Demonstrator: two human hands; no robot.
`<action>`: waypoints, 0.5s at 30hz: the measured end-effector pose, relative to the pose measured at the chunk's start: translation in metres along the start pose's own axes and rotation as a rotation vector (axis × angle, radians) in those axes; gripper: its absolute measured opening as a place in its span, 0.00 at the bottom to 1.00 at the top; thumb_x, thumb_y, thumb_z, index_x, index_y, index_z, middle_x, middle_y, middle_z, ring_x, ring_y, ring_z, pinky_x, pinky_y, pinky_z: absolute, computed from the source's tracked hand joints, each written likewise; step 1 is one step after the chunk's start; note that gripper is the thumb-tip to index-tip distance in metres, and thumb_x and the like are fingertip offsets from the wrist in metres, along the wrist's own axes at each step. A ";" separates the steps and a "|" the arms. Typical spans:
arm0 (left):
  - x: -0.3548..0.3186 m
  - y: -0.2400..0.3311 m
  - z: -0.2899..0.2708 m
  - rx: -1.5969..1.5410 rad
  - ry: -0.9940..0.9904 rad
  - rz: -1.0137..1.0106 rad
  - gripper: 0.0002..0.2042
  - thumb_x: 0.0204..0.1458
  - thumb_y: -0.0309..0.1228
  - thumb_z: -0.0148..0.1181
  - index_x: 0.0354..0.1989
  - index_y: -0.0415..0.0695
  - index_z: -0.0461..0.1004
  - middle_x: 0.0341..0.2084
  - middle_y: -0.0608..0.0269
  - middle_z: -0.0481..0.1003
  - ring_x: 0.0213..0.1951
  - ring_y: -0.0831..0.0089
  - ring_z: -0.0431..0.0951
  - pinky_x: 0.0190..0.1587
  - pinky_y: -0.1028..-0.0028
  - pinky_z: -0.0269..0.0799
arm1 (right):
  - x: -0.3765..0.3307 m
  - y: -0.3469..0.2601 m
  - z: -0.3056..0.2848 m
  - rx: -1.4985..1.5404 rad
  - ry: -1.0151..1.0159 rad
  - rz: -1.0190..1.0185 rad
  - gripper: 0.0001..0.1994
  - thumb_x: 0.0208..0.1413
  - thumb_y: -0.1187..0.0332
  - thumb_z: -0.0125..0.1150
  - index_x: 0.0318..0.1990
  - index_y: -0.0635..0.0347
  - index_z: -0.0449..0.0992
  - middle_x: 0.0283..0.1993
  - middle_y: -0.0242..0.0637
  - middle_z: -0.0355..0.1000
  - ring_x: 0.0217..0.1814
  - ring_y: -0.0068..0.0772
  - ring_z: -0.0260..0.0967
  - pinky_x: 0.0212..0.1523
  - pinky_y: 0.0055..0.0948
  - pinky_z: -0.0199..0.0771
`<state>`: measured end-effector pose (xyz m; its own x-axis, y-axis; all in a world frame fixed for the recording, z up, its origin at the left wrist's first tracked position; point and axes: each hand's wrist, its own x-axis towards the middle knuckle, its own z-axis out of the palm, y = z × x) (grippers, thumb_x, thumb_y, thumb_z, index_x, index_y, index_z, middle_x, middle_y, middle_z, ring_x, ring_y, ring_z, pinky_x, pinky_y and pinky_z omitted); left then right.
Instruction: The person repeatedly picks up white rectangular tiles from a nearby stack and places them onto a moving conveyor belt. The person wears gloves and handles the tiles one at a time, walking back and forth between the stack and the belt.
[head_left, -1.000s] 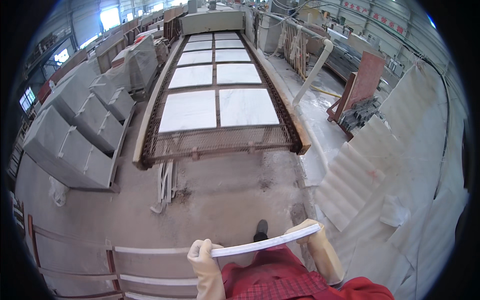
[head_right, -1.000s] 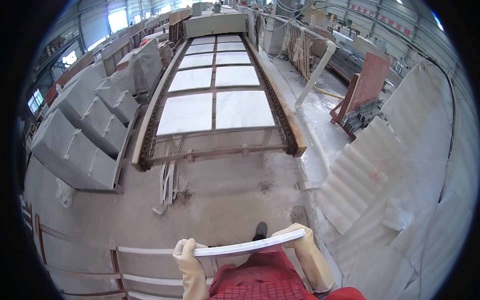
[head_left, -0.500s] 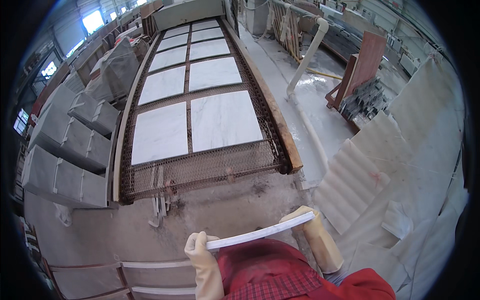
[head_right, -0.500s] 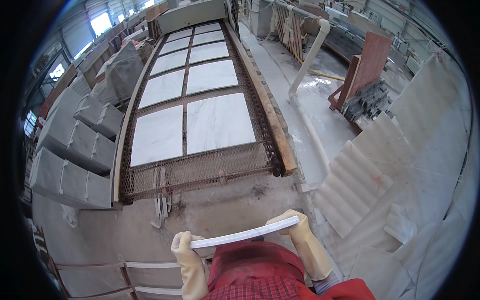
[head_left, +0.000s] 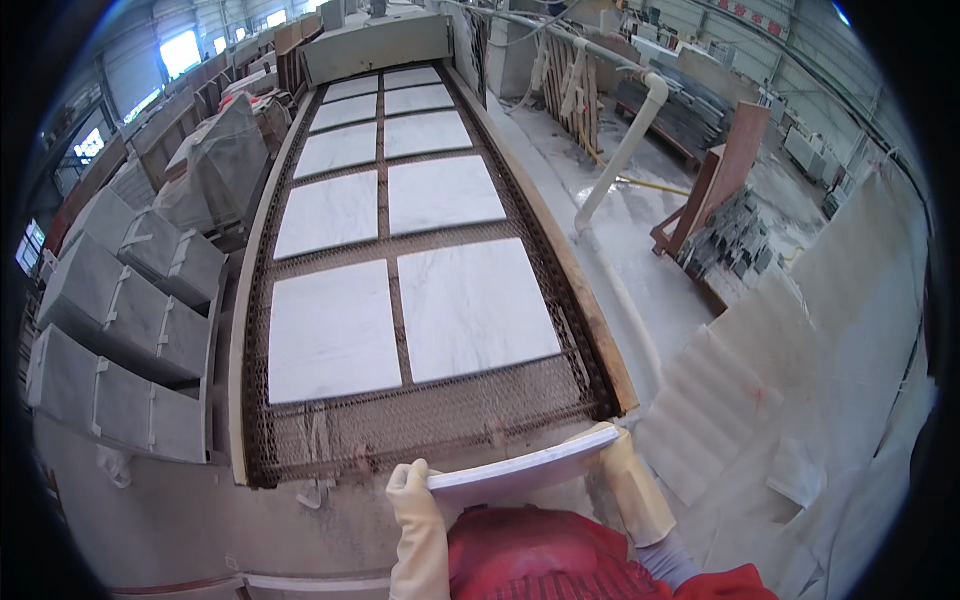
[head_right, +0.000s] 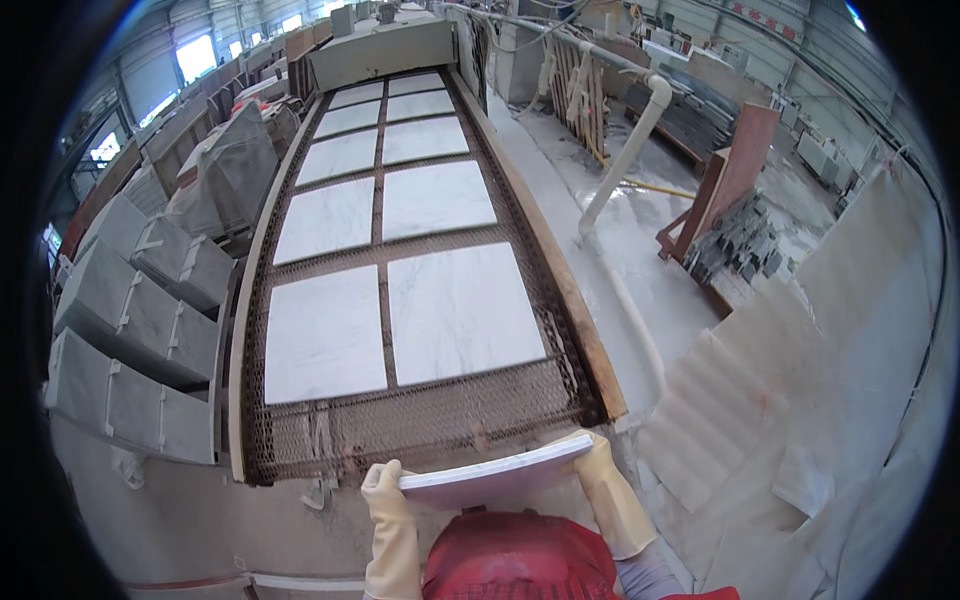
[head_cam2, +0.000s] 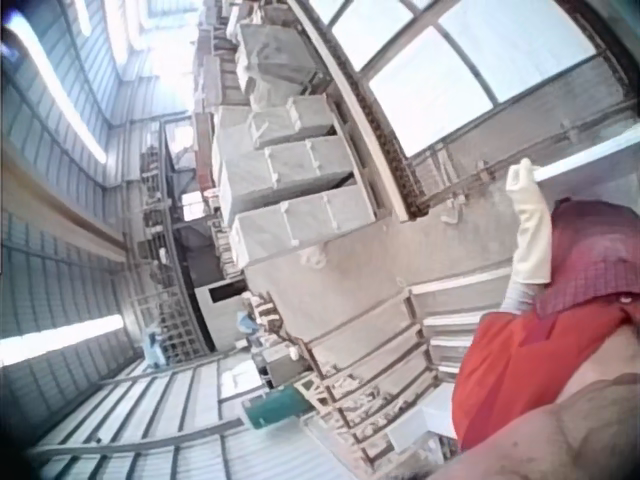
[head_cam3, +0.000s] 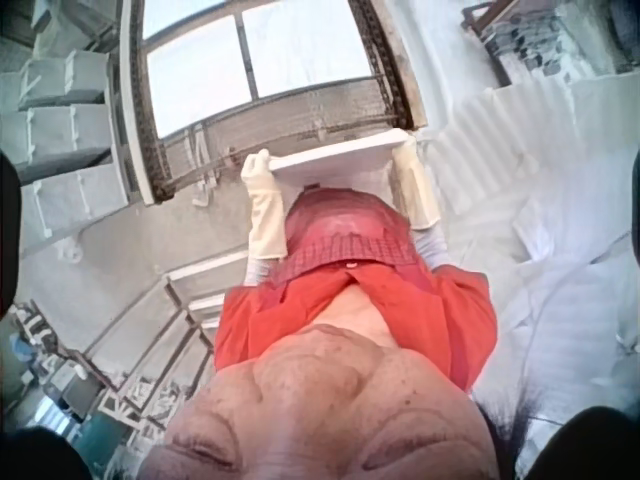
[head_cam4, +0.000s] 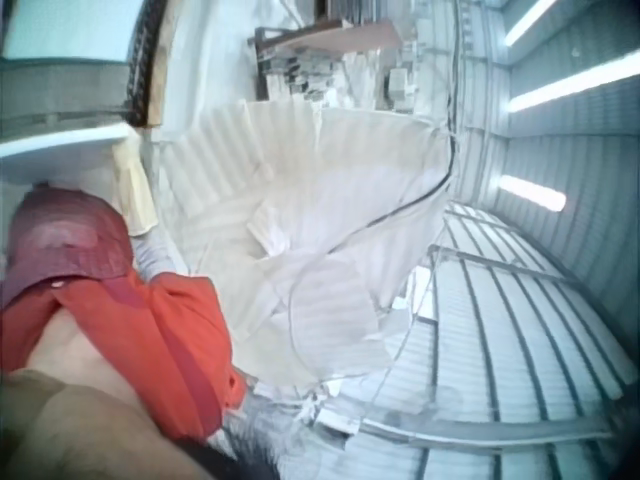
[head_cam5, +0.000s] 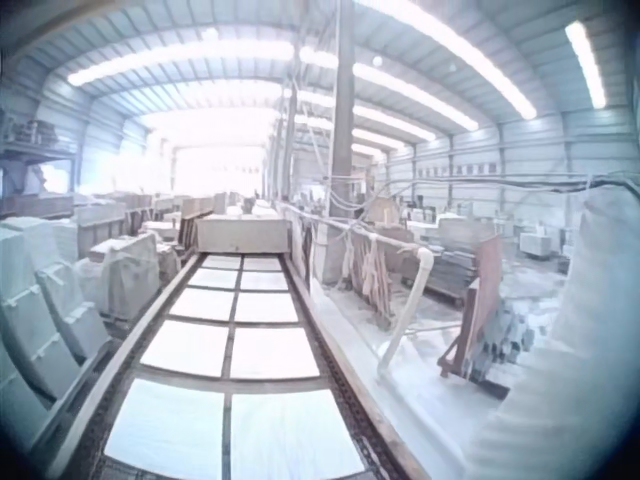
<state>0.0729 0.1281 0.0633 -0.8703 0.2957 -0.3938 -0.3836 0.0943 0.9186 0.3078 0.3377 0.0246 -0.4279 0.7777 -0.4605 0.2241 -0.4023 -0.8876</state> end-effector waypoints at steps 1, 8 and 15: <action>0.009 0.000 0.002 0.022 -0.001 -0.011 0.12 0.53 0.29 0.54 0.18 0.39 0.68 0.16 0.61 0.73 0.20 0.77 0.67 0.26 0.72 0.64 | 0.008 -0.005 0.006 -0.056 0.023 -0.018 0.14 0.33 0.89 0.55 0.28 0.62 0.77 0.29 0.39 0.77 0.29 0.30 0.73 0.26 0.29 0.75; 0.052 -0.002 0.017 0.006 0.028 -0.105 0.12 0.50 0.31 0.53 0.18 0.38 0.67 0.15 0.62 0.70 0.20 0.76 0.65 0.25 0.70 0.62 | 0.044 -0.041 0.033 -0.238 0.113 -0.011 0.15 0.32 0.90 0.52 0.30 0.66 0.77 0.27 0.43 0.75 0.27 0.38 0.73 0.25 0.34 0.73; 0.086 -0.026 0.031 -0.014 -0.013 -0.039 0.10 0.48 0.28 0.52 0.17 0.39 0.65 0.17 0.63 0.67 0.20 0.73 0.63 0.25 0.70 0.61 | 0.104 -0.013 0.016 -0.350 0.116 0.066 0.21 0.28 0.88 0.63 0.35 0.61 0.78 0.32 0.38 0.77 0.34 0.32 0.73 0.33 0.35 0.75</action>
<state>0.0173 0.1805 0.0065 -0.8506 0.3041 -0.4290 -0.4217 0.0928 0.9020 0.2463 0.4165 -0.0120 -0.3047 0.8135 -0.4953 0.5425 -0.2792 -0.7923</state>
